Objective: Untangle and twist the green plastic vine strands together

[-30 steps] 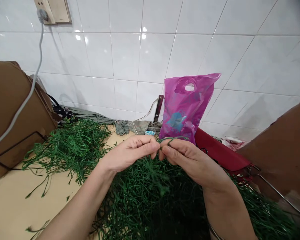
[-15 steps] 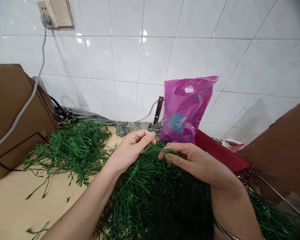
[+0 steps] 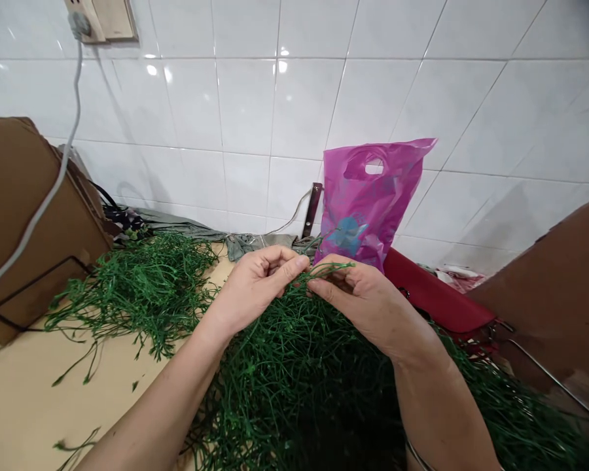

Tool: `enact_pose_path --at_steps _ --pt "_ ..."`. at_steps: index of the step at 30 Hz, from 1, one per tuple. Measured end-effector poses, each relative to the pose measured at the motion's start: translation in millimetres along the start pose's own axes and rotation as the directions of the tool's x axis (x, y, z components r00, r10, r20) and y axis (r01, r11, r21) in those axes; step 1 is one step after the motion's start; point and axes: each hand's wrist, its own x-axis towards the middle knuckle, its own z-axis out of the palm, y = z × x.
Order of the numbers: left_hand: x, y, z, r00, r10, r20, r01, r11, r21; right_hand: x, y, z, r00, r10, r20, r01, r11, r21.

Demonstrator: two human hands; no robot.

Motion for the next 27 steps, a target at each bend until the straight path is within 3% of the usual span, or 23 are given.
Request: enact_pose_path --at_steps 4,9,16,20,23,27 --pt "1.1 -1.3 -2.8 0.995 -0.038 0.096 0.045 0.997 -0.069 -0.6 2.2 -7.0 0.998 -0.001 -0.064 0.001 1.000 0.005" --pt "0.6 -5.1 -7.6 0.982 -0.052 0.183 0.068 0.994 -0.087 -1.2 2.3 -10.2 0.999 -0.006 -0.036 0.006 1.000 0.004" --pt "-1.0 -8.3 -6.2 0.997 -0.049 0.065 0.048 0.999 0.023 -0.5 3.0 -5.4 1.000 0.009 0.019 -0.008 0.998 -0.060" --pt "-2.8 -6.2 -1.7 1.000 -0.020 -0.002 0.020 0.984 0.176 -1.9 2.7 -0.8 0.999 -0.018 -0.038 0.011 0.981 -0.194" --pt "-4.5 -2.8 0.6 1.000 -0.006 0.007 0.003 0.922 0.387 -3.8 1.7 4.7 0.992 -0.103 -0.068 0.074 0.938 -0.340" --pt "-4.5 -0.2 0.9 0.997 0.057 0.055 -0.078 0.810 0.581 -6.2 -0.3 11.8 0.972 -0.226 -0.059 0.147 0.789 -0.597"
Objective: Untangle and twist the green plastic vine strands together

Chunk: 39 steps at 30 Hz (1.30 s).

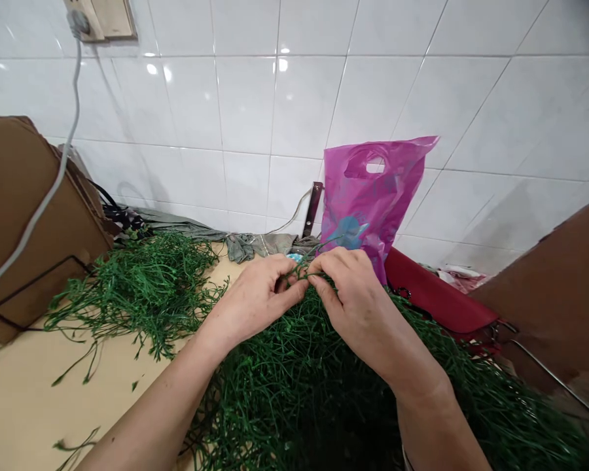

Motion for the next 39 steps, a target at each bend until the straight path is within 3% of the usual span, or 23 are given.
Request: enact_pose_path --at_steps 2,3,5,7,10,14,16,20,27,29,30,33,35,37,39 --pt "0.9 -1.2 -2.0 1.000 0.017 0.004 -0.017 1.000 0.002 -0.5 -1.1 -1.0 1.000 0.005 0.018 -0.004 0.998 -0.060" --pt "1.3 -2.4 -3.4 0.999 0.023 0.027 -0.022 0.999 -0.044 -0.4 -0.8 -2.6 0.998 0.020 0.058 -0.020 1.000 -0.009" --pt "1.6 -6.2 -6.7 0.990 0.057 0.133 -0.023 0.969 -0.245 0.0 1.4 -7.2 0.977 0.009 0.213 -0.065 0.965 0.255" --pt "0.7 -10.4 -10.1 0.958 0.133 0.253 0.012 0.867 -0.499 0.4 5.0 -10.9 0.937 -0.106 0.333 -0.109 0.818 0.565" --pt "-3.2 -13.6 -14.1 0.921 0.226 0.317 0.076 0.695 -0.715 -1.0 10.6 -8.4 0.911 -0.290 0.294 -0.103 0.530 0.842" --pt "-7.6 -11.6 -15.1 0.907 0.240 0.346 0.122 0.637 -0.761 -4.3 16.1 7.8 0.918 -0.350 0.188 -0.136 0.169 0.976" --pt "-7.5 -12.2 -12.1 0.911 0.218 0.350 0.146 0.621 -0.770 -4.4 18.9 15.3 0.924 -0.341 0.175 -0.165 0.058 0.985" --pt "-5.4 -20.2 -3.8 0.931 0.183 0.317 0.179 0.527 -0.831 -2.0 24.0 25.3 0.932 -0.329 0.149 -0.156 0.006 0.988" --pt "-7.1 -26.4 -3.1 0.901 0.305 0.307 0.186 0.368 -0.911 -1.3 14.0 39.3 0.937 -0.325 0.125 -0.149 -0.051 0.987" --pt "-3.4 -25.0 -0.5 0.931 0.236 0.278 0.192 0.331 -0.924 0.6 16.2 36.5 0.960 -0.249 0.131 -0.140 -0.016 0.990" --pt "-0.9 -24.7 1.4 0.949 0.170 0.267 0.200 0.329 -0.923 1.9 19.4 32.8 0.971 -0.188 0.149 -0.139 0.065 0.988" --pt "6.3 -26.4 6.6 0.963 -0.028 0.268 0.248 0.475 -0.844 5.4 32.7 14.9 0.957 -0.029 0.290 -0.230 0.538 0.811" --pt "8.6 -28.9 8.3 0.960 -0.081 0.268 0.258 0.626 -0.736 6.0 38.4 1.7 0.916 0.008 0.401 -0.266 0.762 0.591" --pt "8.9 -30.8 8.9 0.961 -0.076 0.265 0.233 0.736 -0.635 5.0 38.1 -7.6 0.901 0.016 0.434 -0.255 0.828 0.499" --pt "8.7 -31.0 8.8 0.963 -0.038 0.268 0.187 0.807 -0.560 3.3 32.8 -11.8 0.911 -0.005 0.411 -0.234 0.816 0.528"
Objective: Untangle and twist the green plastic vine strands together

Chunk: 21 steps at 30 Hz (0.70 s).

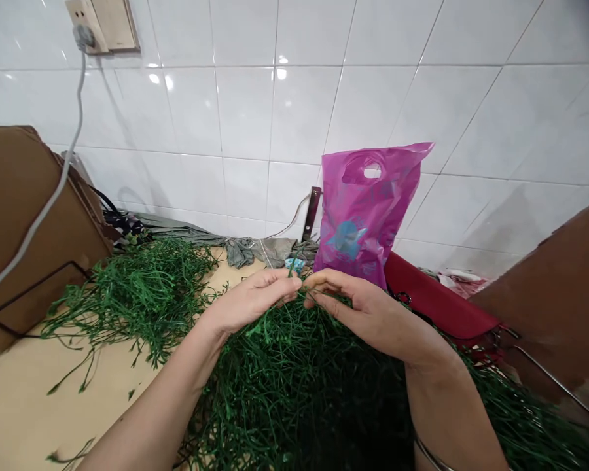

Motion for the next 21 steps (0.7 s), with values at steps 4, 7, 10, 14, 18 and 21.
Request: enact_pose_path --at_steps 4,7,10,14,18,21 --pt "-0.2 4.4 1.6 0.996 0.075 0.054 -0.084 0.977 0.197 -2.9 -8.9 8.0 0.999 0.026 -0.020 -0.026 0.999 0.026" --pt "-1.4 8.7 3.5 0.996 0.085 0.019 -0.086 0.920 0.383 -4.8 -12.2 8.8 0.997 0.043 -0.071 -0.040 0.998 0.041" --pt "-3.7 11.6 6.5 0.994 0.113 0.012 -0.105 0.875 0.472 -5.6 -15.0 6.8 0.992 0.069 -0.105 -0.064 0.997 0.049" --pt "-5.6 14.3 11.0 0.990 0.144 -0.003 -0.122 0.845 0.521 -2.7 -15.1 7.5 0.984 0.103 -0.145 -0.106 0.994 -0.015" --pt "-5.1 15.6 12.1 0.986 0.164 0.013 -0.150 0.866 0.477 -0.2 -14.9 13.1 0.992 0.076 -0.101 -0.083 0.994 -0.073" --pt "-5.3 15.9 8.7 0.989 0.148 -0.025 -0.120 0.883 0.454 0.3 -17.0 20.0 0.996 0.066 -0.055 -0.071 0.993 -0.098"
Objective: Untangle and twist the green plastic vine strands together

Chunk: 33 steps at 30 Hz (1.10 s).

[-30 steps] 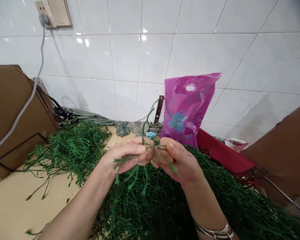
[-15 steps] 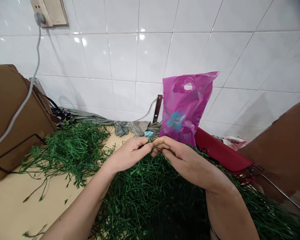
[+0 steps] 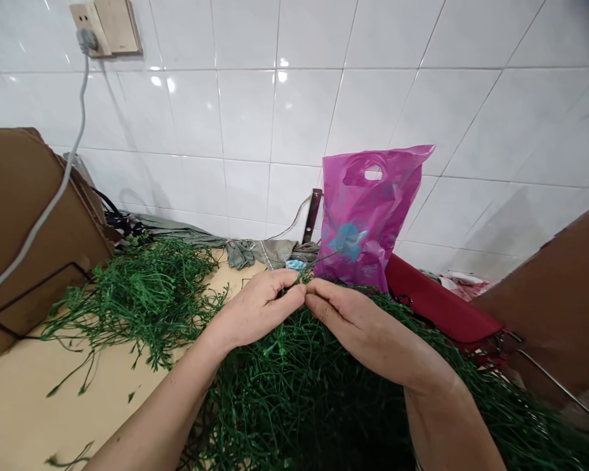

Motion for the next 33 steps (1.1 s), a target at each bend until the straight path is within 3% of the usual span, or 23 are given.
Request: enact_pose_path --at_steps 4,7,10,12,15,17,20,21,22,24,26,29,33 --pt "-1.9 -2.8 -8.8 1.000 0.017 -0.004 -0.017 1.000 0.000 1.4 -1.7 4.2 0.995 -0.068 -0.075 0.063 0.995 -0.078" --pt "-5.3 -4.8 -12.9 0.988 0.035 0.152 0.005 0.966 -0.259 0.4 -1.5 -2.3 0.984 -0.159 0.076 0.155 0.986 0.063" --pt "-11.4 -4.0 -8.9 0.955 0.018 0.295 0.165 0.796 -0.582 -4.2 0.5 -10.9 0.919 -0.286 0.271 0.188 0.923 0.335" --pt "-15.5 -1.2 -1.7 0.943 0.008 0.332 0.237 0.682 -0.692 -6.8 4.8 -12.7 0.880 -0.366 0.302 0.191 0.856 0.481" --pt "-17.2 5.4 12.4 0.935 0.008 0.355 0.286 0.576 -0.766 -5.5 15.8 -6.7 0.861 -0.427 0.275 0.191 0.774 0.603" --pt "-14.2 10.0 20.6 0.956 0.050 0.288 0.232 0.470 -0.851 -0.9 23.2 0.5 0.842 -0.520 0.145 0.275 0.645 0.713" --pt "-6.0 13.4 25.1 0.998 0.055 0.007 -0.009 0.280 -0.960 5.2 27.2 6.2 0.745 -0.658 -0.109 0.456 0.384 0.803" --pt "-3.2 12.9 24.1 0.998 0.020 -0.066 -0.069 0.298 -0.952 5.4 26.2 4.8 0.751 -0.648 -0.125 0.472 0.395 0.788" --pt "-0.7 11.6 22.0 0.994 -0.016 -0.105 -0.091 0.384 -0.919 4.2 24.4 1.5 0.793 -0.603 -0.085 0.449 0.484 0.751" --pt "2.8 6.7 16.1 0.990 -0.070 -0.122 -0.044 0.669 -0.742 -2.0 19.7 -10.0 0.916 -0.394 0.075 0.285 0.770 0.571" --pt "4.9 0.7 10.4 0.980 -0.107 -0.167 0.012 0.873 -0.488 -11.4 16.1 -24.4 0.973 -0.159 0.164 0.108 0.953 0.283" --pt "7.2 -6.5 6.9 0.963 -0.139 -0.230 0.045 0.928 -0.369 -24.4 14.4 -41.5 0.999 -0.032 0.032 0.034 0.999 -0.040" --pt "10.5 -10.7 11.0 0.951 -0.207 -0.232 0.062 0.858 -0.510 -28.1 9.0 -43.0 0.973 -0.041 -0.227 0.006 0.988 -0.152"
